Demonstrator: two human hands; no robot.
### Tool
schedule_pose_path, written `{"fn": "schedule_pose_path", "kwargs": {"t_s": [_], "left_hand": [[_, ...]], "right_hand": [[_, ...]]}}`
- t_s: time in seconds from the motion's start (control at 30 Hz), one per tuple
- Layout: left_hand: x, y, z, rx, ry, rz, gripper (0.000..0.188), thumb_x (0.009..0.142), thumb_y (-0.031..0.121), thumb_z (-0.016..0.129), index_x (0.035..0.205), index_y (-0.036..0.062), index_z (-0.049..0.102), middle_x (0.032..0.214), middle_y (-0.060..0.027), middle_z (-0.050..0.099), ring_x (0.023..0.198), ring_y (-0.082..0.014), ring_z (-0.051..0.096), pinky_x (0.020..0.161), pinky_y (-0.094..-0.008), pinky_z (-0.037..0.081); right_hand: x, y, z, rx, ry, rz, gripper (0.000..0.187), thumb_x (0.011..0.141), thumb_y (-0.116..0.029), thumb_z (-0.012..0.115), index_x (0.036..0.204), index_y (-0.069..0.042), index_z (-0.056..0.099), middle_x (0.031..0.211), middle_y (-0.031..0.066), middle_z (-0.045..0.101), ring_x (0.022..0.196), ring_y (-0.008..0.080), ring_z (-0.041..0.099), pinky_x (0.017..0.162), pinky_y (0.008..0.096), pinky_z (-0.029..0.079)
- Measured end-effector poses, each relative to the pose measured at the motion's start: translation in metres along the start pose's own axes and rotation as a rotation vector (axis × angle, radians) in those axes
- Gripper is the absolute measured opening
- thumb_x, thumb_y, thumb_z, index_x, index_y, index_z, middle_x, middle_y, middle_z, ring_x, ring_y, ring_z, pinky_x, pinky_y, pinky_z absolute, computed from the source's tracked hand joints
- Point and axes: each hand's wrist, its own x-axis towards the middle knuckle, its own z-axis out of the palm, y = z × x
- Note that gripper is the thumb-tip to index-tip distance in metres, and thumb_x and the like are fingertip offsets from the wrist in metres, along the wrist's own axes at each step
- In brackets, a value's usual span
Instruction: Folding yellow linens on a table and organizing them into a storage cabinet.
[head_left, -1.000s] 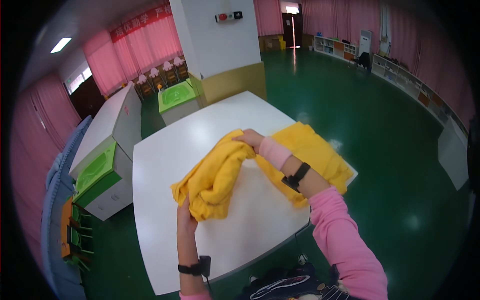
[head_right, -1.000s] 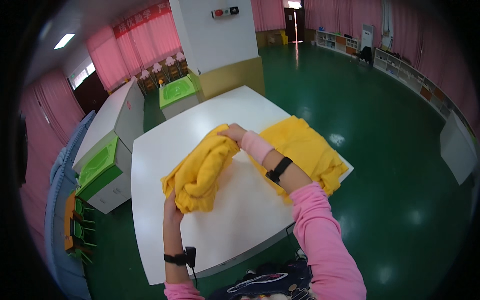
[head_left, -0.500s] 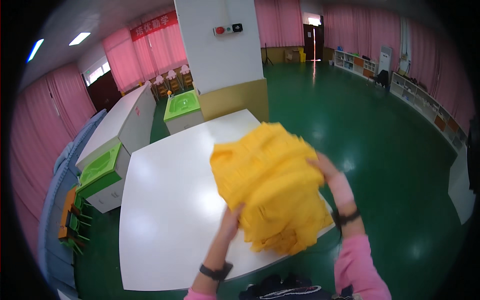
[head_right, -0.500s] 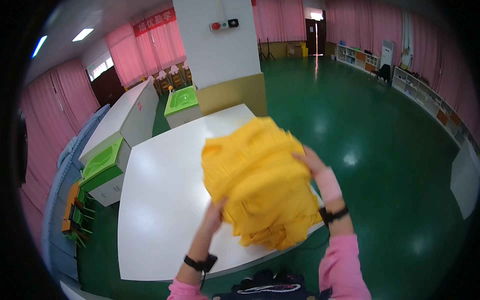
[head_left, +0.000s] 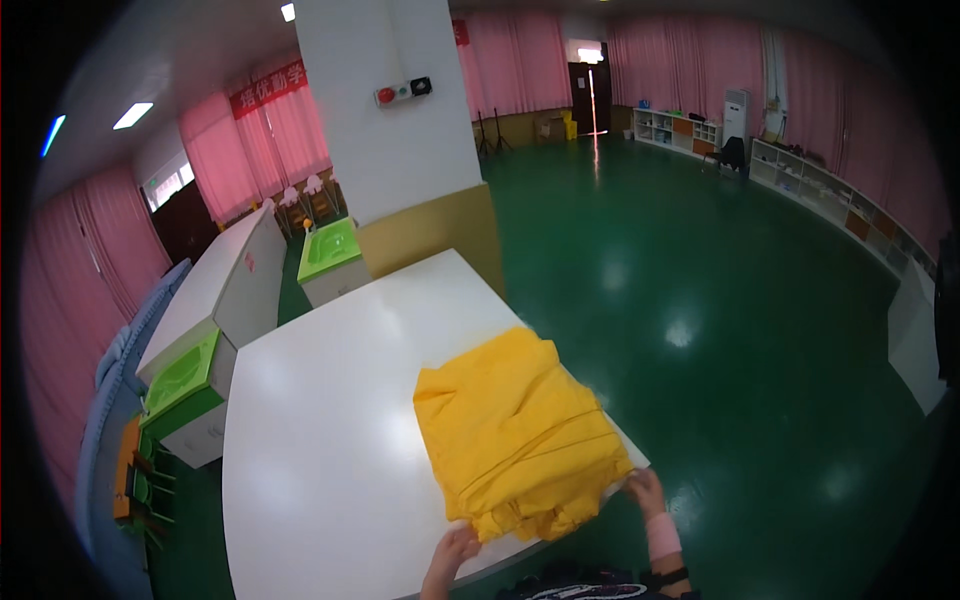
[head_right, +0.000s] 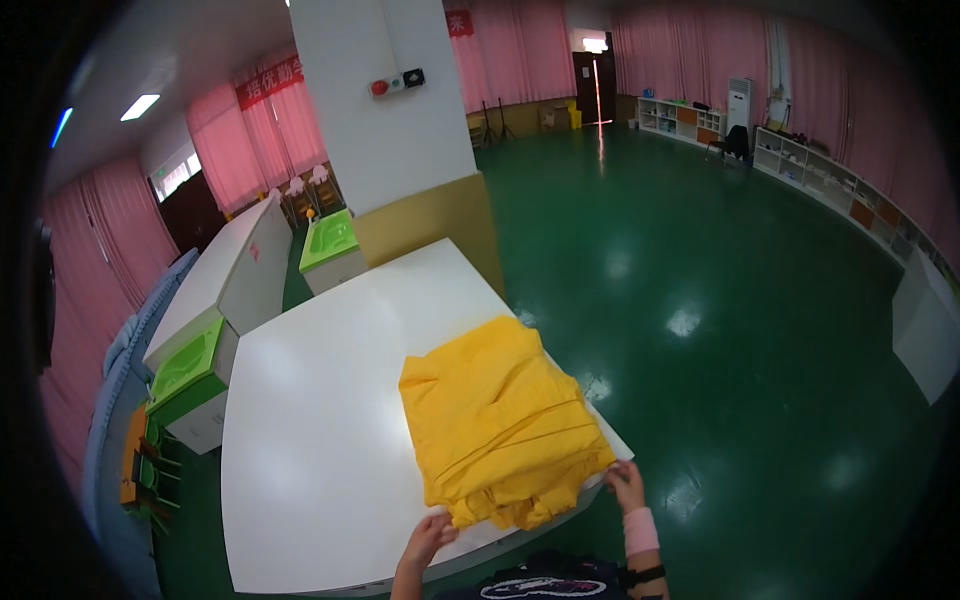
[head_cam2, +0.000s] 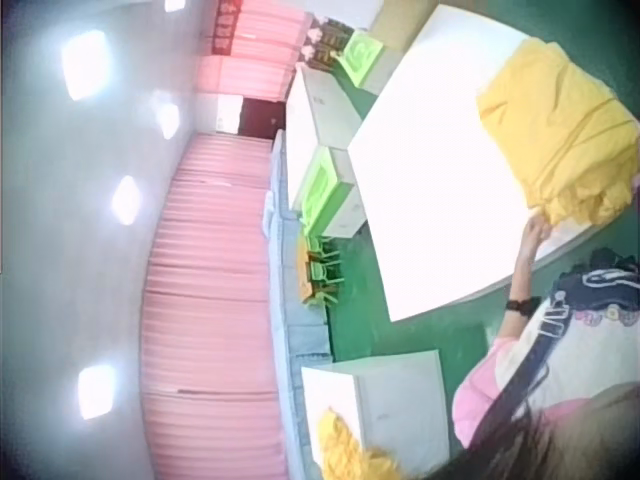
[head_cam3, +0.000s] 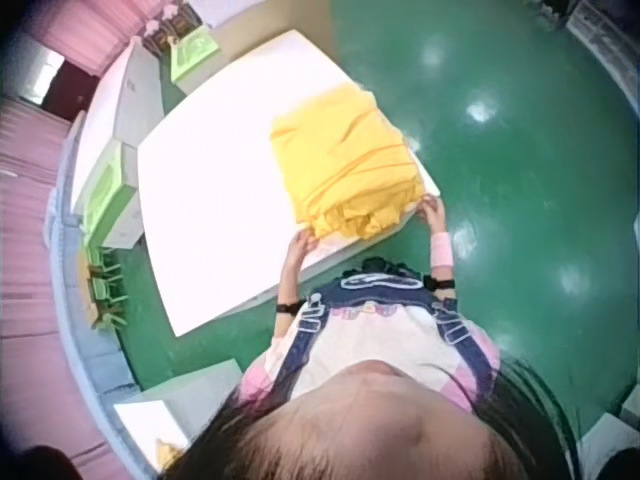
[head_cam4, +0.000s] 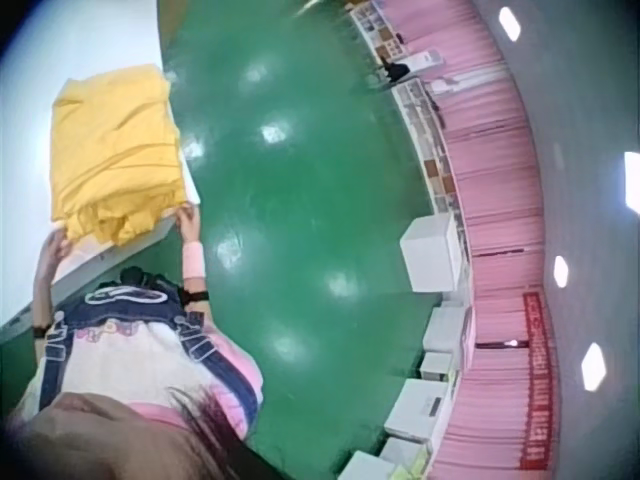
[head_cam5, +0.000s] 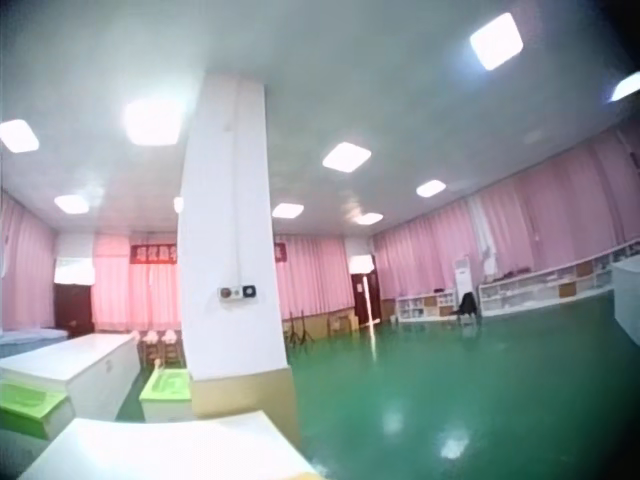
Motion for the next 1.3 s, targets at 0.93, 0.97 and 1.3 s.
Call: {"fn": "schedule_pose_path", "kwargs": {"t_s": [0.93,0.97,1.3], "left_hand": [[-0.316,-0.196,-0.033,0.407,0.459,-0.381,0.030,0.087,0.021,0.053,0.111,0.0030,0.051,0.100,-0.0063,0.061,0.086,-0.0130,0.059,0.073,-0.0244,0.047],[-0.327,-0.212,-0.029,0.405,0.442,-0.374,0.030,0.087,0.022,0.053,0.112,0.0031,0.051,0.101,-0.0065,0.061,0.087,-0.0127,0.059,0.073,-0.0242,0.047],[-0.556,-0.418,0.063,-0.132,0.921,-0.133,0.031,0.087,0.021,0.053,0.112,0.0033,0.050,0.102,-0.0072,0.060,0.087,-0.0136,0.058,0.075,-0.0273,0.047]], "right_hand": [[-0.064,-0.007,0.034,-0.675,-0.429,-0.521,0.044,0.074,0.004,0.050,0.116,-0.002,0.037,0.109,0.0189,0.047,0.094,0.0382,0.052,0.074,0.0405,0.046],[-0.073,-0.009,0.034,-0.656,-0.424,-0.530,0.044,0.074,0.004,0.050,0.116,-0.001,0.038,0.109,0.0188,0.047,0.096,0.0376,0.051,0.074,0.0395,0.046],[-0.218,0.023,0.075,-0.735,-0.841,-0.822,0.027,0.074,0.003,0.052,0.100,0.001,0.047,0.101,0.0184,0.050,0.095,0.0337,0.051,0.076,0.0368,0.045]]}}
